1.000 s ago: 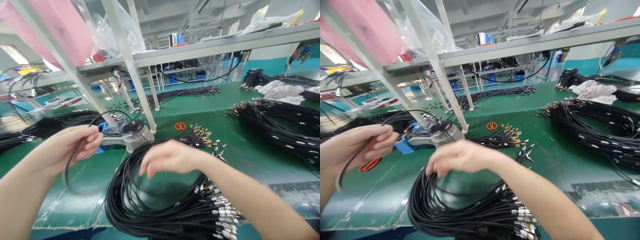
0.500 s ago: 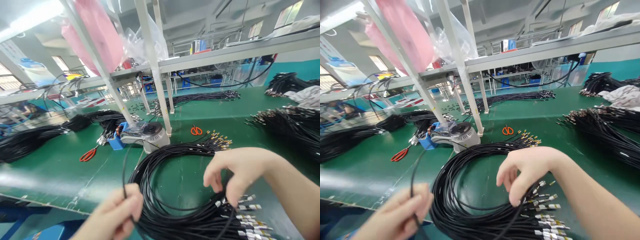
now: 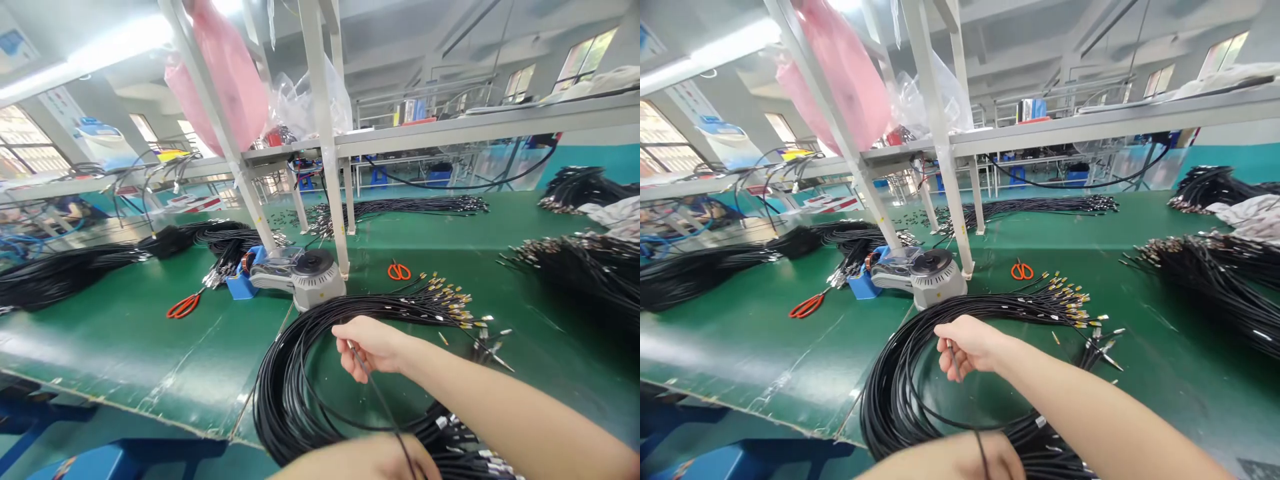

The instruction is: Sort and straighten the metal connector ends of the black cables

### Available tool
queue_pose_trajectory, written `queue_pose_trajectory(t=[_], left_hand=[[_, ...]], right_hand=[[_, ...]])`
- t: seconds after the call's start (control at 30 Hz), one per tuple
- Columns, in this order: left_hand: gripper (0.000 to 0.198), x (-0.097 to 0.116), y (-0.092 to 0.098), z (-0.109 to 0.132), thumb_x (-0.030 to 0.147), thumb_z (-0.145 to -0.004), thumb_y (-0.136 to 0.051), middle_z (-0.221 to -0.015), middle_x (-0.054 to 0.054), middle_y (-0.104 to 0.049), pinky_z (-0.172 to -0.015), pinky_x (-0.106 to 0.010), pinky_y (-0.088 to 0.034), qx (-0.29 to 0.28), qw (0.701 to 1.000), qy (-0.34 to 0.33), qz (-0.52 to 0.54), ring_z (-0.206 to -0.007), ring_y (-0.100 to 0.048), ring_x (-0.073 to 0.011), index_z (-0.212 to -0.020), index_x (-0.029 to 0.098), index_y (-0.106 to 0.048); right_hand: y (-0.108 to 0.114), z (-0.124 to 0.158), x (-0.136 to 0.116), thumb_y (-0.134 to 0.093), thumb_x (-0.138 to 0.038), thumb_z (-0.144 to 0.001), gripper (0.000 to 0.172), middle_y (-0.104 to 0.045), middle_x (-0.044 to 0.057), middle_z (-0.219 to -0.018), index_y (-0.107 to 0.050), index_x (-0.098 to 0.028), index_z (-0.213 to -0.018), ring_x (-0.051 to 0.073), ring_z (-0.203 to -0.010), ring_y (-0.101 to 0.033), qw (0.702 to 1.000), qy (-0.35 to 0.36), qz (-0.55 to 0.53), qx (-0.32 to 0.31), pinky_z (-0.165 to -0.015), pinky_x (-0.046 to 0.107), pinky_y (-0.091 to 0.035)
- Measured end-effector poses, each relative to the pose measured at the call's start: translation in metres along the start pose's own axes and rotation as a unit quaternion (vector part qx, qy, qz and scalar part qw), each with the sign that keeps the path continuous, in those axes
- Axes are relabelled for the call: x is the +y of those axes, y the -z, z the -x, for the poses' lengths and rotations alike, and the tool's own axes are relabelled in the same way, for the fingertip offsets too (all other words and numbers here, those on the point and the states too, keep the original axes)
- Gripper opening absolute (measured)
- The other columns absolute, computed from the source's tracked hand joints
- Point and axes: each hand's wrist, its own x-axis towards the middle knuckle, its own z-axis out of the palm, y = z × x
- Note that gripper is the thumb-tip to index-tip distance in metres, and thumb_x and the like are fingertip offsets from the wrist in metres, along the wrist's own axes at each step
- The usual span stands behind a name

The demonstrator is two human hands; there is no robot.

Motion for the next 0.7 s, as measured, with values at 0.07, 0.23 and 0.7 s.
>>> queue_pose_trajectory(t=[0.07, 0.23, 0.7], left_hand=[[0.043, -0.001, 0.027, 0.01, 0.056, -0.079, -0.046, -0.074, -0.001, -0.059, -0.033, -0.014, -0.029, 0.062, 0.996, -0.005, 0.065, -0.04, -0.04, -0.0024, -0.089, 0.014, -0.054], [0.053, 0.01, 0.078, 0.012, 0.064, -0.077, -0.038, -0.044, -0.001, -0.051, -0.027, -0.014, -0.019, 0.235, 0.928, 0.041, 0.286, -0.033, -0.043, -0.0085, -0.062, 0.014, -0.048], [0.028, 0.042, 0.163, 0.009, 0.043, -0.076, -0.048, -0.036, 0.008, -0.037, -0.029, -0.013, -0.006, 0.241, 0.945, 0.209, -0.072, -0.028, -0.014, -0.0032, -0.064, 0.019, -0.037]], right_hand=[[-0.004, 0.005, 0.005, -0.034, -0.023, -0.089, 0.033, -0.05, -0.002, -0.036, -0.043, -0.015, -0.059, 0.008, -0.024, -0.041, 0.999, 0.024, -0.029, 0.019, -0.025, 0.015, -0.033], [-0.024, 0.008, 0.008, -0.029, -0.029, -0.092, 0.036, -0.05, -0.002, -0.036, -0.043, -0.015, -0.061, 0.008, -0.024, -0.041, 0.989, 0.099, -0.103, 0.041, -0.024, 0.015, -0.032], [-0.042, 0.02, 0.08, -0.038, -0.018, -0.083, 0.014, -0.046, -0.008, -0.037, -0.041, -0.017, -0.069, 0.008, -0.025, -0.043, 0.979, 0.178, 0.089, 0.054, -0.028, 0.013, -0.034]])
